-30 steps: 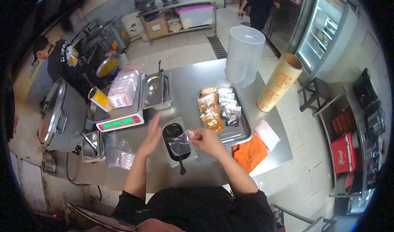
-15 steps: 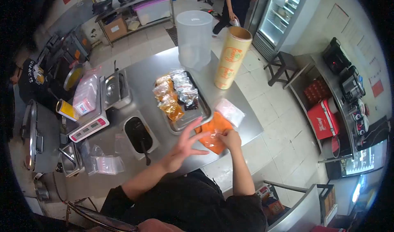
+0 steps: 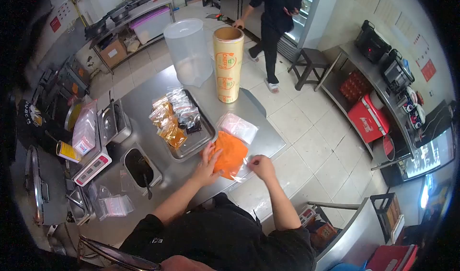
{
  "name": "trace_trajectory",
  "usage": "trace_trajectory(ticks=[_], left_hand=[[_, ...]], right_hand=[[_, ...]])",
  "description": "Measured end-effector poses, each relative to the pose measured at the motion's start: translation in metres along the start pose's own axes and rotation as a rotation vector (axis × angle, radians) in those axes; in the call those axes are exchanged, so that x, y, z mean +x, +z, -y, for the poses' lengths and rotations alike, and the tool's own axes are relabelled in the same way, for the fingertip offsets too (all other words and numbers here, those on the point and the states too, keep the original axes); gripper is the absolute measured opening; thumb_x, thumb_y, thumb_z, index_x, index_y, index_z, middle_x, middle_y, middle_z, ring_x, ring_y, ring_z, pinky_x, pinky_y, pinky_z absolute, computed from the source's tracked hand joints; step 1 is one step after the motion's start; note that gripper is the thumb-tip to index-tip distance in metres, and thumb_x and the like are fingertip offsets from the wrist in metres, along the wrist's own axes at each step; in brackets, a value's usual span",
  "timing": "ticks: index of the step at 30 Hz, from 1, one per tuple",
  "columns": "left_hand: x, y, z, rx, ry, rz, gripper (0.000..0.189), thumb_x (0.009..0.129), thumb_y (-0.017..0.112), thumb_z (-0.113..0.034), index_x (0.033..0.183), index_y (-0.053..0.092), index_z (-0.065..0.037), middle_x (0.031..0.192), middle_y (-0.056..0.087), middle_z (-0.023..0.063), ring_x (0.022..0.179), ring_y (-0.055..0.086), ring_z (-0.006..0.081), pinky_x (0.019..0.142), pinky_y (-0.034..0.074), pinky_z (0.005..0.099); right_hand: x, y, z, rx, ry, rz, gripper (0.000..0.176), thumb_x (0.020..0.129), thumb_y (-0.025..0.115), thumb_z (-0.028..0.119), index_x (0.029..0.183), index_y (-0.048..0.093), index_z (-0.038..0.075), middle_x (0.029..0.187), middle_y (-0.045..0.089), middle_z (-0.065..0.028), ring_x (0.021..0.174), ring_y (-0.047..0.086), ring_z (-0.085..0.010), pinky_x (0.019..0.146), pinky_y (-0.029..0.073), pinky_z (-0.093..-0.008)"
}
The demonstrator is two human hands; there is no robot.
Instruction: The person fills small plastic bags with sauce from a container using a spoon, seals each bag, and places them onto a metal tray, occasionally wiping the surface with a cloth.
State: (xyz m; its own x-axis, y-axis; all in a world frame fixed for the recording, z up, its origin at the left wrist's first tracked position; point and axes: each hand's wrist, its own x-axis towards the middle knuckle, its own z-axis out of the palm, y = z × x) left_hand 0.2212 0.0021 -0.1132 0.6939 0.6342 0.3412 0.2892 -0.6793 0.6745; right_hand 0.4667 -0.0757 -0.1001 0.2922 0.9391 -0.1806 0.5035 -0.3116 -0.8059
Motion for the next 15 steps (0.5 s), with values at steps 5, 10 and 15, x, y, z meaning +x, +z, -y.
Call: trace_trajectory(ticks=[5,10,15], left_hand=[[0.002,0.004,0.001,0.103,-0.129,-0.045,0.073,0.086,0.057,-0.049,0.144,0.03,-0.014,0.14,0.022,0.0208,0.124,0.034,0.0395,0.103,0.033,0.0475],[0.006,0.005,0.004,0.124,-0.105,-0.04,0.071,0.086,0.056,-0.049,0.143,0.032,-0.013,0.135,0.026,0.0193,0.116,0.039,0.0378,0.1,0.036,0.0455],[0.008,0.001,-0.002,0.071,-0.197,-0.063,0.073,0.087,0.056,-0.049,0.143,0.03,-0.011,0.136,0.023,0.0183,0.119,0.039,0.0366,0.099,0.036,0.0449]], right_hand=[[0.009,-0.036,0.06,-0.328,-0.419,-0.592,0.01,0.072,0.067,0.01,0.077,0.06,0.005,0.08,0.061,-0.0104,0.074,0.059,-0.0292,0.066,0.047,-0.039],[0.006,0.058,0.032,-0.467,-0.919,-0.22,0.021,0.076,0.056,0.009,0.095,0.06,0.004,0.098,0.062,-0.01,0.099,0.06,-0.0281,0.091,0.047,-0.0383],[-0.013,0.062,0.011,-0.48,-0.802,-0.148,0.039,0.079,0.053,0.009,0.118,0.058,0.002,0.124,0.058,-0.0115,0.119,0.053,-0.0261,0.105,0.039,-0.0412]])
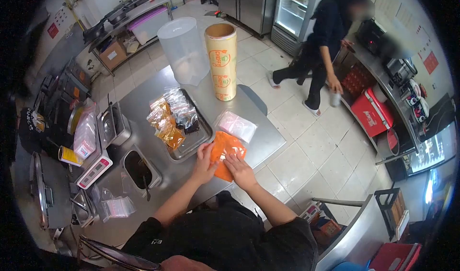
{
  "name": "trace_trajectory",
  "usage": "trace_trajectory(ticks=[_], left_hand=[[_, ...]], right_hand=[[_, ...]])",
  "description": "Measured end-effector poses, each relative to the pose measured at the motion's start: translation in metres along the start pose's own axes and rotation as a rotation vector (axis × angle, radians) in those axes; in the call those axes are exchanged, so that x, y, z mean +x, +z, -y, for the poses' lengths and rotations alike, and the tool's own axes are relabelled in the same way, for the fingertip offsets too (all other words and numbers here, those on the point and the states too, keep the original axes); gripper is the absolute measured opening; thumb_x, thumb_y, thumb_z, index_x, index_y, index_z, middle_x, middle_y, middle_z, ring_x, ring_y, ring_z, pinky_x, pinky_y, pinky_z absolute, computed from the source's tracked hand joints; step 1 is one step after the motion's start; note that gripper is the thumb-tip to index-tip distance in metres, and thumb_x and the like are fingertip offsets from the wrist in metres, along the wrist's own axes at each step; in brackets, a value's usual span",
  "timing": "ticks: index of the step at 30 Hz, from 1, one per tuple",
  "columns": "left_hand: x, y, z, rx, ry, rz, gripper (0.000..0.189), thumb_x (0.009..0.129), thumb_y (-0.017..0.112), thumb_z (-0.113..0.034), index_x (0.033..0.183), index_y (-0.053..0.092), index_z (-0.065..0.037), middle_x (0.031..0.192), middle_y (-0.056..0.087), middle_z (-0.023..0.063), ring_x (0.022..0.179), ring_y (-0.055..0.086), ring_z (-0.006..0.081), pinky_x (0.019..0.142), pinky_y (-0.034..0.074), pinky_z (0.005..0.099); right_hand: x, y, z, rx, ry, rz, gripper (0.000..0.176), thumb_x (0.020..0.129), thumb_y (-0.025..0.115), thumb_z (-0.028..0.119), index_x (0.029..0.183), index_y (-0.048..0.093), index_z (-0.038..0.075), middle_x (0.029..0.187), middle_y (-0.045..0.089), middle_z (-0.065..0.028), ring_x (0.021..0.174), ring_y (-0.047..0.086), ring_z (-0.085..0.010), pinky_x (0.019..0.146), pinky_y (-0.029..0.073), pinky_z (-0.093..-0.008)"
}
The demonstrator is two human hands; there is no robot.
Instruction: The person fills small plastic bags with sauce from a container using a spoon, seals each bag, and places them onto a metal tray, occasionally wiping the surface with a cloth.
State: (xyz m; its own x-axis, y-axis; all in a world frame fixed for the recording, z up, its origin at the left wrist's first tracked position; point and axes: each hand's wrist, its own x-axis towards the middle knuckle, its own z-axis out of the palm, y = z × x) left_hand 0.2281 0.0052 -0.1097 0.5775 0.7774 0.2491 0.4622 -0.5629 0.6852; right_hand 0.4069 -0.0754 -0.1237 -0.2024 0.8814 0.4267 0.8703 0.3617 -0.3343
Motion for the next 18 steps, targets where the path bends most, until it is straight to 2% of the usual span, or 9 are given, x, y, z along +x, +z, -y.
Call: trace_trajectory(ticks=[2,6,9,11,12,14,15,16,18], left_hand=[[-0.002,0.002,-0.005,-0.399,-0.141,-0.042,0.073,0.087,0.058,-0.046,0.143,0.028,-0.009,0.136,0.021,0.0182,0.121,0.038,0.0357,0.1,0.035,0.0441],[-0.014,0.01,-0.001,-0.358,-0.125,-0.088,0.072,0.087,0.059,-0.043,0.142,0.028,-0.008,0.136,0.021,0.018,0.121,0.038,0.0343,0.1,0.036,0.0425],[-0.022,0.007,-0.004,-0.101,0.026,-0.124,0.067,0.087,0.062,-0.036,0.139,0.033,-0.006,0.136,0.021,0.0177,0.124,0.035,0.033,0.099,0.038,0.0416],[-0.026,-0.005,-0.014,-0.046,0.071,-0.235,0.054,0.087,0.062,-0.025,0.131,0.041,-0.003,0.132,0.028,0.016,0.117,0.044,0.0287,0.094,0.043,0.0376],[-0.027,-0.006,-0.013,-0.044,0.075,-0.232,0.054,0.087,0.062,-0.025,0.131,0.041,-0.003,0.132,0.028,0.016,0.117,0.044,0.0287,0.094,0.043,0.0376],[-0.035,-0.005,-0.014,-0.724,-0.107,0.07,0.043,0.086,0.063,-0.015,0.124,0.048,-0.002,0.12,0.042,0.0136,0.106,0.054,0.0239,0.088,0.047,0.0325],[-0.032,0.005,-0.01,-0.802,-0.144,0.065,0.039,0.086,0.062,-0.011,0.122,0.05,-0.003,0.11,0.051,0.0118,0.099,0.06,0.0196,0.083,0.049,0.0278],[-0.034,0.011,-0.007,-0.804,-0.144,0.067,0.039,0.086,0.062,-0.011,0.122,0.05,-0.003,0.11,0.051,0.0118,0.099,0.06,0.0196,0.083,0.049,0.0278],[-0.028,0.004,-0.014,-0.496,-0.327,-0.043,0.038,0.085,0.064,-0.013,0.12,0.053,-0.004,0.113,0.054,0.0126,0.104,0.058,0.0209,0.086,0.048,0.0292]], right_hand=[[-0.012,-0.004,-0.001,-0.002,-0.018,0.016,0.042,0.079,0.053,0.007,0.12,0.057,0.003,0.126,0.057,-0.0116,0.12,0.052,-0.0263,0.104,0.04,-0.0411],[-0.029,-0.014,-0.003,-0.022,-0.054,0.022,0.044,0.078,0.053,0.007,0.122,0.056,0.002,0.126,0.057,-0.0118,0.117,0.055,-0.027,0.101,0.043,-0.0394],[-0.026,-0.048,0.01,0.078,0.049,0.072,0.043,0.081,0.052,-0.003,0.124,0.054,0.003,0.119,0.061,-0.0126,0.103,0.063,-0.0276,0.094,0.049,-0.0403],[-0.004,-0.088,0.022,0.424,0.454,0.392,0.034,0.082,0.058,0.003,0.116,0.058,0.001,0.099,0.069,-0.0103,0.087,0.068,-0.0261,0.077,0.054,-0.0355],[0.001,-0.085,0.016,0.426,0.455,0.386,0.034,0.082,0.058,0.003,0.116,0.058,0.001,0.099,0.069,-0.0103,0.087,0.068,-0.0261,0.077,0.054,-0.0355],[0.005,-0.069,-0.001,1.288,0.81,0.226,0.028,0.082,0.062,0.003,0.11,0.06,0.001,0.084,0.069,-0.0097,0.075,0.068,-0.0215,0.068,0.054,-0.0319],[0.01,-0.056,-0.008,1.15,0.811,0.216,0.025,0.08,0.064,0.002,0.104,0.061,0.0,0.079,0.068,-0.0094,0.07,0.066,-0.0151,0.064,0.051,-0.0263],[0.011,-0.044,-0.015,1.149,0.815,0.215,0.025,0.08,0.064,0.002,0.104,0.061,0.0,0.079,0.068,-0.0094,0.07,0.066,-0.0151,0.064,0.051,-0.0263],[0.027,-0.04,-0.013,0.581,0.677,0.104,0.014,0.084,0.063,0.004,0.096,0.062,-0.001,0.079,0.066,-0.0062,0.07,0.063,-0.0103,0.062,0.051,-0.0234]])
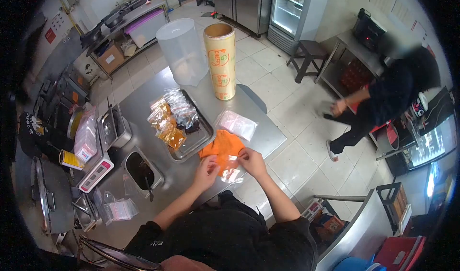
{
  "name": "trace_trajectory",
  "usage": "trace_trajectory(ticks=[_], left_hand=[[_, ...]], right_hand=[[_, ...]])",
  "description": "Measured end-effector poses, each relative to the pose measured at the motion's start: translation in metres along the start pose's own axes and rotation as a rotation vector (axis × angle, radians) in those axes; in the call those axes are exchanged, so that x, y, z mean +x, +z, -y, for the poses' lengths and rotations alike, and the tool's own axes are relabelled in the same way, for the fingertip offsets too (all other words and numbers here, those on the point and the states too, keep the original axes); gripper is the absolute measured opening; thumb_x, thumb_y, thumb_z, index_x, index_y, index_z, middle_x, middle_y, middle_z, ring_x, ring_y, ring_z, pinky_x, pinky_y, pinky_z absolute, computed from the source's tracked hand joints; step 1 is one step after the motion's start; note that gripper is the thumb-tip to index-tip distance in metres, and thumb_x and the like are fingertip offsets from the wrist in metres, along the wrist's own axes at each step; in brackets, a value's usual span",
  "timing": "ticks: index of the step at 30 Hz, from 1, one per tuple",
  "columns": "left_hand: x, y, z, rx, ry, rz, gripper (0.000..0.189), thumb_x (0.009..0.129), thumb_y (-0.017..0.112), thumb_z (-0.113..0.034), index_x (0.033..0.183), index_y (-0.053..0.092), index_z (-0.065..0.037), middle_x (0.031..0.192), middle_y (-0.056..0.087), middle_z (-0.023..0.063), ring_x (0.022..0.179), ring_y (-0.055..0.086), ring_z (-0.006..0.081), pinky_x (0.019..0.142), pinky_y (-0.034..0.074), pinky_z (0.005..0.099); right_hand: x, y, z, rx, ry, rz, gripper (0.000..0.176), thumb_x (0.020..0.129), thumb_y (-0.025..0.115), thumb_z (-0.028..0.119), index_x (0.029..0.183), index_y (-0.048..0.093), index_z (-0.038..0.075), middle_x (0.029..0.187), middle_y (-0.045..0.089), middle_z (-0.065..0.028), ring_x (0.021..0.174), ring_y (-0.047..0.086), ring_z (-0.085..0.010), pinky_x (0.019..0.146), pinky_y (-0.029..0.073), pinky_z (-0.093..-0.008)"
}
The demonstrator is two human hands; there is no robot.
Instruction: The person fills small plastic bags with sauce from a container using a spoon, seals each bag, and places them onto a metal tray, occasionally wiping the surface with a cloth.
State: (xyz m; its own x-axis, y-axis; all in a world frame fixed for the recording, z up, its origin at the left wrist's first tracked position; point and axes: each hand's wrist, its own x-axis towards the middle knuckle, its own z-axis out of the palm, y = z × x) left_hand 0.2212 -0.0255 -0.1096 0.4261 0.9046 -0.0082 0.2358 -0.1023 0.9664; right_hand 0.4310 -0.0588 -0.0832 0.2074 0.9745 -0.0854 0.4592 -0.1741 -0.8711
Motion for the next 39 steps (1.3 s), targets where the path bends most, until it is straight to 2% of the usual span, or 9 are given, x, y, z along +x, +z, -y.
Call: trace_trajectory(ticks=[6,12,16,21,24,27,29,36,39], left_hand=[[0.0,-0.021,-0.066,0.153,0.259,0.003,0.021,0.081,0.069,-0.01,0.099,0.064,-0.002,0.11,0.058,0.0116,0.103,0.058,0.0229,0.09,0.044,0.0318],[-0.026,-0.074,-0.116,0.196,0.354,-0.06,0.013,0.079,0.07,-0.01,0.089,0.066,-0.003,0.101,0.062,0.0102,0.095,0.061,0.0259,0.083,0.047,0.0352],[-0.046,-0.105,-0.147,0.298,0.447,-0.101,0.013,0.077,0.071,-0.01,0.086,0.064,-0.003,0.1,0.062,0.0093,0.093,0.061,0.0269,0.082,0.047,0.0353],[-0.056,-0.12,-0.162,0.427,0.452,-0.013,0.011,0.077,0.067,-0.008,0.086,0.061,-0.004,0.096,0.06,0.008,0.091,0.057,0.0293,0.082,0.043,0.0384],[-0.06,-0.119,-0.172,0.588,0.499,0.12,0.009,0.079,0.064,-0.009,0.086,0.06,-0.005,0.096,0.059,0.0076,0.094,0.055,0.0284,0.086,0.039,0.0401],[-0.061,-0.112,-0.184,0.712,0.546,0.219,0.008,0.079,0.062,-0.011,0.085,0.06,-0.006,0.097,0.056,0.0077,0.097,0.053,0.0277,0.09,0.034,0.0417],[-0.062,-0.113,-0.184,0.715,0.6,0.244,0.008,0.079,0.061,-0.011,0.085,0.06,-0.007,0.097,0.055,0.0081,0.098,0.052,0.028,0.09,0.034,0.0427],[-0.064,-0.134,-0.184,0.803,0.705,0.266,0.011,0.078,0.062,-0.011,0.084,0.058,-0.003,0.099,0.053,0.0111,0.093,0.051,0.0302,0.085,0.036,0.0387],[-0.076,-0.147,-0.177,0.582,0.397,-0.131,0.016,0.081,0.067,-0.007,0.091,0.058,0.0,0.091,0.054,0.008,0.079,0.055,0.0179,0.067,0.043,0.0254]], right_hand=[[-0.027,-0.002,0.056,0.506,0.003,0.139,0.027,0.08,0.064,-0.009,0.102,0.053,0.0,0.077,0.065,-0.0043,0.073,0.063,-0.0083,0.062,0.049,-0.0228],[-0.079,0.03,-0.008,0.258,-0.165,-0.45,0.024,0.082,0.066,0.002,0.103,0.055,0.001,0.094,0.065,-0.0115,0.084,0.063,-0.0161,0.072,0.05,-0.0288],[-0.164,0.044,-0.061,-0.208,0.332,0.766,0.062,0.095,0.042,0.042,0.145,0.027,0.009,0.139,0.04,-0.0259,0.126,0.044,-0.0363,0.105,0.034,-0.0416],[-0.152,0.025,-0.065,-0.122,-0.002,1.376,0.064,0.097,0.031,0.051,0.148,0.019,0.014,0.143,0.039,-0.0185,0.127,0.042,-0.0343,0.107,0.03,-0.038],[-0.11,-0.008,0.04,-0.034,0.336,1.016,0.069,0.094,0.037,0.059,0.08,0.069,0.0,0.087,0.068,-0.0124,0.085,0.062,-0.0206,0.081,0.047,-0.0373],[-0.091,0.003,0.129,0.267,-0.341,0.239,0.03,0.085,0.068,0.028,0.099,0.062,0.002,0.081,0.067,-0.0078,0.068,0.061,-0.0148,0.061,0.048,-0.0295],[-0.082,0.003,0.164,0.254,-0.268,0.525,0.022,0.083,0.069,0.015,0.1,0.063,0.003,0.084,0.067,-0.0067,0.078,0.063,-0.0144,0.068,0.05,-0.029],[-0.072,0.026,0.168,0.284,-0.457,0.313,0.008,0.074,0.073,0.007,0.079,0.068,0.004,0.075,0.063,-0.0066,0.065,0.061,-0.016,0.056,0.046,-0.029],[-0.069,0.029,0.169,0.308,-0.391,-0.038,0.011,0.07,0.075,0.007,0.073,0.065,0.004,0.071,0.056,-0.0068,0.065,0.058,-0.0183,0.058,0.045,-0.03]])
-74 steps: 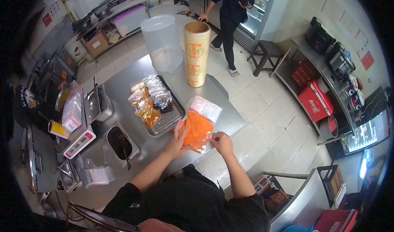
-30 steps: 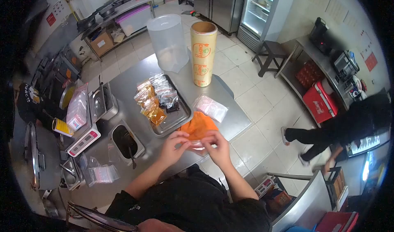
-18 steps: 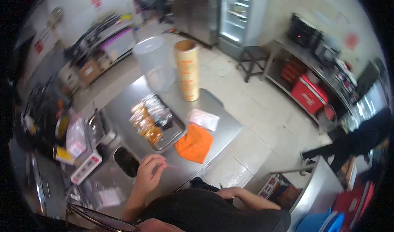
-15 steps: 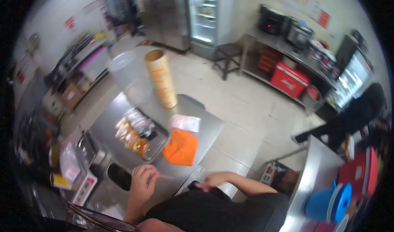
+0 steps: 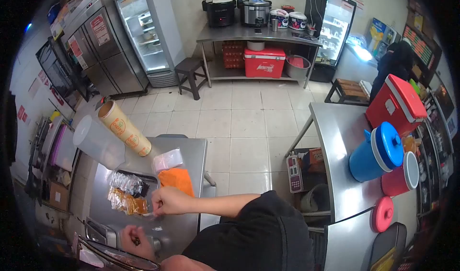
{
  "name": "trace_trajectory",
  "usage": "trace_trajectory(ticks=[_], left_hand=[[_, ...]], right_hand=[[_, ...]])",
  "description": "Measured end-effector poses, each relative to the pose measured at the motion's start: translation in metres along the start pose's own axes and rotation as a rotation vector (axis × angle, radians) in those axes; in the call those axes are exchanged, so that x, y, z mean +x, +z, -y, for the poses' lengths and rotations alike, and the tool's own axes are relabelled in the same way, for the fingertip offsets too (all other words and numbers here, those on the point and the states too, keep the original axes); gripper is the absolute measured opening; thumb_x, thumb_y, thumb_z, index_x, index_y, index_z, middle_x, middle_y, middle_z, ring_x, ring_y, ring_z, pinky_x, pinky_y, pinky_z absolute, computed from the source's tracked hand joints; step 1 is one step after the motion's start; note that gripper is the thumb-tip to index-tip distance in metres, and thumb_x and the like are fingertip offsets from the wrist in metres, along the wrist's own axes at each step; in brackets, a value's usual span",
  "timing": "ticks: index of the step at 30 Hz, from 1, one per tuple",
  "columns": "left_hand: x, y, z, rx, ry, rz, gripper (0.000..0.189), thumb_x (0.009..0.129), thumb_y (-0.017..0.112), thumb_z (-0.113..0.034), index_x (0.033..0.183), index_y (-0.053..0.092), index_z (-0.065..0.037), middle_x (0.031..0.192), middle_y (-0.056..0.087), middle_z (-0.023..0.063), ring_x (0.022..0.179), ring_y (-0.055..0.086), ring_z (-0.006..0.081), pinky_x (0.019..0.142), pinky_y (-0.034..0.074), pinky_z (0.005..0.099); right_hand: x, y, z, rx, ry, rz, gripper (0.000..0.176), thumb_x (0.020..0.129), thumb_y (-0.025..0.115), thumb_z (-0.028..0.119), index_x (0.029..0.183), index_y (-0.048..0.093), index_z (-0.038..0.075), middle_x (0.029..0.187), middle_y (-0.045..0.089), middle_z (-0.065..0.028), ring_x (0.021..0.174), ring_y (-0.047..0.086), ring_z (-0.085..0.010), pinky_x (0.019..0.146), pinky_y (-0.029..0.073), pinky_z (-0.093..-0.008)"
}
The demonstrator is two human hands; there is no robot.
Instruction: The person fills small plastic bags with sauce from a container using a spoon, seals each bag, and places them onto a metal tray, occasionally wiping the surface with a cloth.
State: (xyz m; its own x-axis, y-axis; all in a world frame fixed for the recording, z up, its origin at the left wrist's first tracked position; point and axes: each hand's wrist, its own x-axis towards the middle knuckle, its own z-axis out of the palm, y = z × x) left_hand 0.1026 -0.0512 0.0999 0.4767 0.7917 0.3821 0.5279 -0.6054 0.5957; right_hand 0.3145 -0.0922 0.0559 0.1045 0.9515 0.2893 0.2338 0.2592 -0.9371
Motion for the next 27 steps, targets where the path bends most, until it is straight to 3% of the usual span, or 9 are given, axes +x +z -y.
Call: trace_trajectory(ticks=[3,5,7,11,14,19,21,23,27], left_hand=[[-0.012,0.022,0.009,-0.333,-0.109,0.0,0.016,0.075,0.07,-0.002,0.086,0.059,0.002,0.08,0.055,0.0083,0.073,0.054,0.0177,0.06,0.041,0.0249],[-0.013,0.035,0.008,-0.402,-0.132,-0.125,0.019,0.076,0.072,-0.002,0.091,0.061,0.003,0.082,0.059,0.0075,0.075,0.056,0.0158,0.064,0.044,0.0261],[-0.018,0.03,0.014,-0.698,-0.283,-0.045,0.021,0.076,0.072,-0.002,0.094,0.064,0.004,0.083,0.063,0.0086,0.075,0.059,0.0145,0.068,0.047,0.0258],[-0.03,0.013,0.037,-0.571,-0.247,0.031,0.021,0.077,0.072,-0.005,0.097,0.067,0.003,0.085,0.067,0.0096,0.072,0.06,0.0108,0.068,0.048,0.0237],[-0.033,-0.019,0.033,-0.414,-0.264,0.046,0.018,0.08,0.07,-0.007,0.095,0.067,0.002,0.084,0.067,0.0096,0.069,0.061,0.0121,0.066,0.048,0.0244],[-0.036,-0.036,0.04,-0.154,0.088,-0.008,0.009,0.081,0.061,-0.004,0.075,0.057,0.0,0.068,0.054,0.0123,0.061,0.054,0.0272,0.054,0.043,0.0345],[-0.042,-0.037,0.038,-0.159,0.043,-0.089,0.01,0.08,0.057,-0.002,0.072,0.053,-0.001,0.067,0.05,0.0136,0.061,0.05,0.031,0.053,0.042,0.0376],[-0.048,-0.04,0.038,-0.124,0.065,-0.196,0.007,0.081,0.055,0.0,0.074,0.053,0.0,0.069,0.05,0.0133,0.059,0.051,0.0275,0.053,0.042,0.0348],[-0.059,-0.046,0.03,-0.296,-0.143,-0.25,0.006,0.079,0.054,0.002,0.073,0.051,0.001,0.067,0.05,0.0122,0.056,0.051,0.0238,0.051,0.041,0.0329]], right_hand=[[-0.001,0.019,0.005,-0.073,-0.092,-0.065,0.016,0.069,0.076,0.009,0.069,0.06,0.004,0.071,0.055,-0.0077,0.064,0.057,-0.021,0.057,0.045,-0.0312],[-0.001,0.033,0.009,-0.047,-0.101,-0.046,0.02,0.069,0.076,0.01,0.068,0.058,0.003,0.071,0.054,-0.0079,0.063,0.056,-0.0217,0.056,0.044,-0.0317],[0.002,0.047,0.01,0.011,-0.133,0.037,0.023,0.068,0.077,0.011,0.067,0.055,0.003,0.071,0.054,-0.0081,0.063,0.056,-0.0224,0.056,0.044,-0.0323],[0.007,0.063,0.008,-0.037,-0.133,0.087,0.025,0.069,0.079,0.008,0.069,0.054,0.002,0.072,0.055,-0.0068,0.064,0.056,-0.0191,0.055,0.044,-0.0301],[0.017,0.062,0.022,0.057,-0.119,0.349,0.022,0.071,0.078,0.006,0.073,0.057,0.002,0.074,0.057,-0.0062,0.064,0.057,-0.0172,0.055,0.045,-0.028],[0.033,0.078,0.057,0.017,-0.136,0.538,0.015,0.075,0.071,0.003,0.077,0.057,0.0,0.076,0.055,-0.0108,0.062,0.06,-0.0237,0.053,0.047,-0.0344],[0.033,0.086,0.062,-0.078,-0.169,0.579,0.008,0.079,0.067,0.004,0.08,0.059,0.003,0.074,0.055,-0.0085,0.061,0.058,-0.0233,0.053,0.047,-0.0325],[0.033,0.095,0.065,-0.384,-0.437,0.557,0.009,0.078,0.062,0.006,0.08,0.055,0.002,0.073,0.053,-0.0113,0.061,0.058,-0.0294,0.052,0.047,-0.0378],[0.04,0.109,0.067,-0.398,-0.573,0.632,0.013,0.078,0.06,0.012,0.079,0.051,0.002,0.073,0.053,-0.0125,0.06,0.059,-0.0317,0.052,0.047,-0.042]])
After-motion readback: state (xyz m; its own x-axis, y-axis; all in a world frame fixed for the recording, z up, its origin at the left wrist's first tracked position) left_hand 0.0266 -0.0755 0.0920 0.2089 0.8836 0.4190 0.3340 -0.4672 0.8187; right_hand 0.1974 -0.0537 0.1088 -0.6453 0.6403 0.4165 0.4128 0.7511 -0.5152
